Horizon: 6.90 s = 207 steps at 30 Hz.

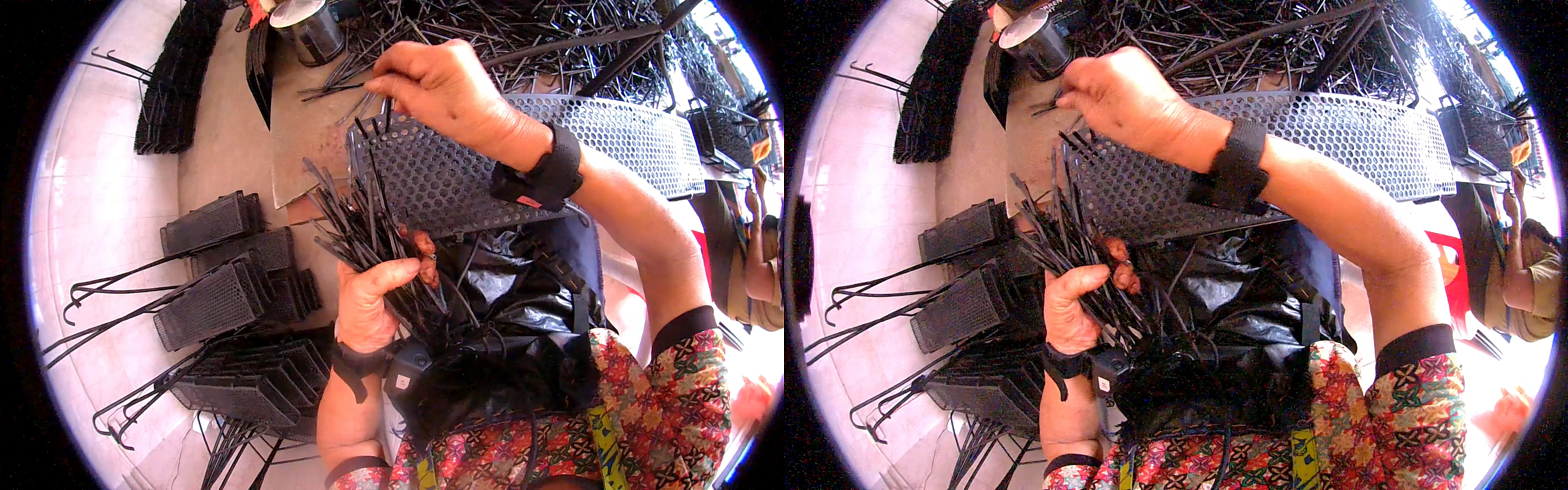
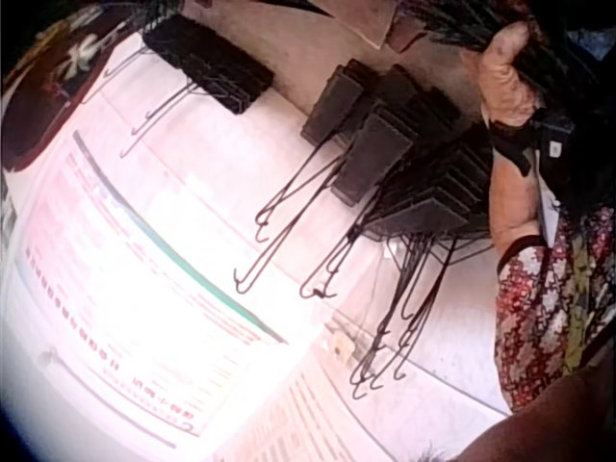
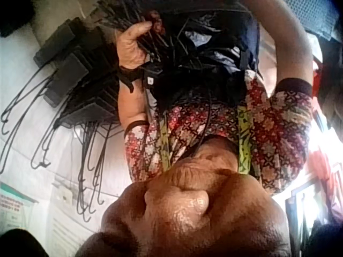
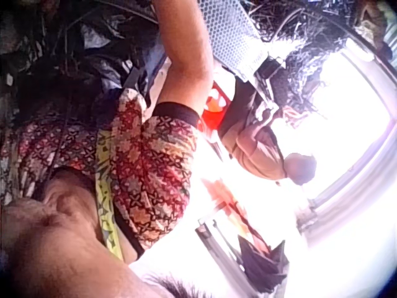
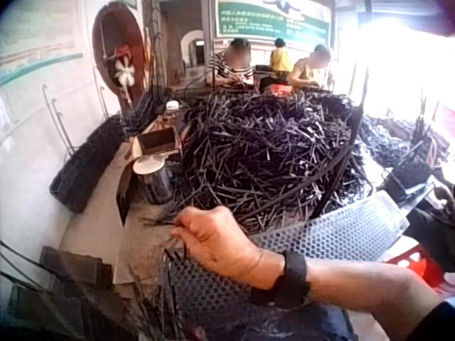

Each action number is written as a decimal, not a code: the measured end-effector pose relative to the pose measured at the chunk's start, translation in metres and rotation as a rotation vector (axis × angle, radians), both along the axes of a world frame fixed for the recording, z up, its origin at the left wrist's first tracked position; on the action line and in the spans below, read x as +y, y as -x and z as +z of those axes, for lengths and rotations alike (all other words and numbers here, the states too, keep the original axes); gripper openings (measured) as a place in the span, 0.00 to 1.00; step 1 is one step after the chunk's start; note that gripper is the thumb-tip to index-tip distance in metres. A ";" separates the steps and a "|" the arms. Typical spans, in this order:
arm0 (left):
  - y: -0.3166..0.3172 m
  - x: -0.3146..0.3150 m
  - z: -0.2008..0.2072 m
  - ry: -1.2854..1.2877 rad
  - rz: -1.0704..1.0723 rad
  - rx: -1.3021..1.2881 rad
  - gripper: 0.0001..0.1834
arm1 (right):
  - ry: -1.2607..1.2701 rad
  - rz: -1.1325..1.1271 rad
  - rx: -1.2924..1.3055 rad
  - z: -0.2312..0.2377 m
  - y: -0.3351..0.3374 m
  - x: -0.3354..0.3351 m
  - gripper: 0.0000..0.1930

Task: The person inserts black plastic bristles into the holes of a curved gray plastic base by hand to assemble a brush.

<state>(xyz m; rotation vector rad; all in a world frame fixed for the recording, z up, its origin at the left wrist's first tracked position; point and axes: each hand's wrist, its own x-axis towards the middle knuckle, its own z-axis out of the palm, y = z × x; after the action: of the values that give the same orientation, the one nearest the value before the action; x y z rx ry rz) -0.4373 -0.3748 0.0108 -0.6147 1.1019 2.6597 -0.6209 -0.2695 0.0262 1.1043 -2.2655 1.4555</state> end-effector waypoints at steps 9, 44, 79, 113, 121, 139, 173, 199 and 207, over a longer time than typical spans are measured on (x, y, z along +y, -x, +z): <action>-0.001 0.002 -0.001 -0.102 0.061 -0.004 0.19 | -0.468 0.114 0.243 0.003 -0.002 -0.001 0.09; 0.001 0.009 0.000 -0.090 -0.018 0.023 0.22 | 0.274 -0.075 -0.327 0.008 -0.009 0.028 0.08; 0.009 -0.043 -0.020 -0.367 0.193 0.361 0.15 | -0.330 0.425 0.062 -0.016 -0.117 0.073 0.06; 0.028 0.008 0.008 -0.209 0.213 0.232 0.11 | 0.234 0.131 -1.000 0.008 -0.129 0.068 0.22; 0.021 0.033 0.013 -0.232 0.030 0.142 0.16 | 0.236 0.049 -0.928 0.026 -0.091 0.076 0.17; 0.002 0.035 0.001 -0.154 -0.121 0.030 0.19 | 0.168 0.172 -1.096 0.015 -0.074 0.064 0.08; -0.008 0.028 -0.004 -0.042 -0.088 -0.012 0.21 | 0.076 -0.054 -0.245 -0.006 -0.018 0.035 0.06; -0.009 0.029 -0.019 -0.235 -0.044 0.067 0.21 | -0.360 0.023 0.164 0.007 -0.009 0.021 0.07; -0.010 0.028 -0.022 -0.257 -0.047 0.076 0.21 | -0.333 0.094 0.136 0.019 -0.029 0.008 0.07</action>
<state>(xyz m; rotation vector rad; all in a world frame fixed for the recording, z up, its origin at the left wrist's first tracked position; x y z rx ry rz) -0.4276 -0.3466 -0.0109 -0.4368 0.7622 2.7408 -0.5916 -0.2615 0.0452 1.3731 -2.4433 1.0168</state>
